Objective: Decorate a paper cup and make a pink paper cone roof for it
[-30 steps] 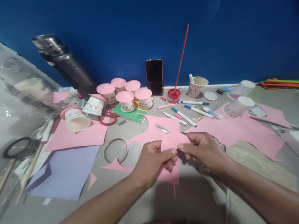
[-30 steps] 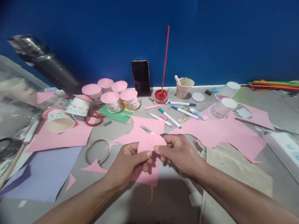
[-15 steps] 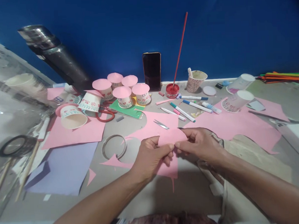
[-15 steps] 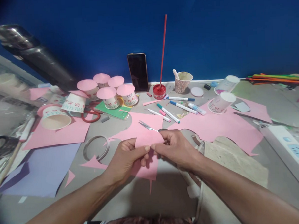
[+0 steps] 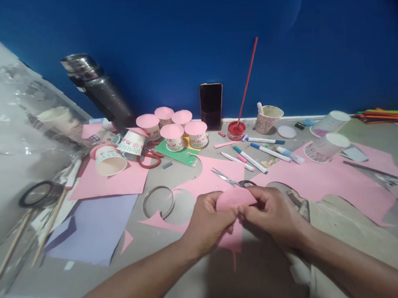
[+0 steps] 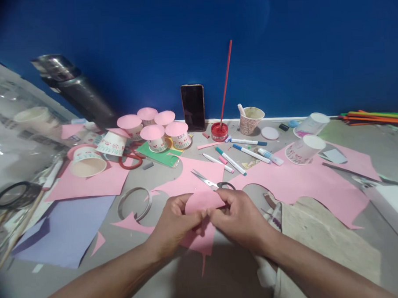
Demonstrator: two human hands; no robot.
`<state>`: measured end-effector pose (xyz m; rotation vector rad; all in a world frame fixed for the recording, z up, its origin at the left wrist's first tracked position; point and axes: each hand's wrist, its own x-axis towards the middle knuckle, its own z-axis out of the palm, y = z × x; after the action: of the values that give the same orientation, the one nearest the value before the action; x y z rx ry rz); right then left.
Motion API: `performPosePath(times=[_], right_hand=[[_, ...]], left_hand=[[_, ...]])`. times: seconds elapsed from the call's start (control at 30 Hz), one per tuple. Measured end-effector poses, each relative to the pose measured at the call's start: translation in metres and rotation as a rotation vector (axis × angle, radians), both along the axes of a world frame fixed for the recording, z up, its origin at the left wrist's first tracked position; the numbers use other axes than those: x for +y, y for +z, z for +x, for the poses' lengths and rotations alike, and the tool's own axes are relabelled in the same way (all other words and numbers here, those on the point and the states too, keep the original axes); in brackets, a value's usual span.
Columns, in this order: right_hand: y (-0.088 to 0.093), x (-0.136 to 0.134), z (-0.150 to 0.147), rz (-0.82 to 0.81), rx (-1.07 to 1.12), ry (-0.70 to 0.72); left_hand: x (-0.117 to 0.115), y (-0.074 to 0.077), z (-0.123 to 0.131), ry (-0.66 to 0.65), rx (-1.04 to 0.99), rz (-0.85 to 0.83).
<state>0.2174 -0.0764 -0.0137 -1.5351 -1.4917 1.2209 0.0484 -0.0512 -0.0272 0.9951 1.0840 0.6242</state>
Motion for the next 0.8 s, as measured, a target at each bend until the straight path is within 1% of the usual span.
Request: performPosePath(times=[0.13, 0.3, 0.4, 0.63, 0.8], right_hand=[[-0.0014, -0.0001, -0.0022, 0.042, -0.059, -0.044], [0.0006, 0.0016, -0.0019, 0.054, -0.066, -0.023], [0.0004, 0.0021, -0.0022, 0.059, -0.073, -0.034], [-0.0004, 0.0015, -0.0025, 0.002, -0.040, -0.041], [0.0018, 0.0016, 0.0022, -0.033, 0.040, -0.009]], left_hand=[[-0.0004, 0.0011, 0.0000, 0.001, 0.065, 0.029], [-0.0023, 0.0045, 0.0005, -0.030, 0.103, 0.035], [-0.0028, 0.0045, 0.0006, -0.032, 0.102, 0.047], [-0.0018, 0.0033, -0.0003, -0.059, 0.131, 0.086], [0.0003, 0.0065, -0.0008, -0.044, 0.096, 0.052]])
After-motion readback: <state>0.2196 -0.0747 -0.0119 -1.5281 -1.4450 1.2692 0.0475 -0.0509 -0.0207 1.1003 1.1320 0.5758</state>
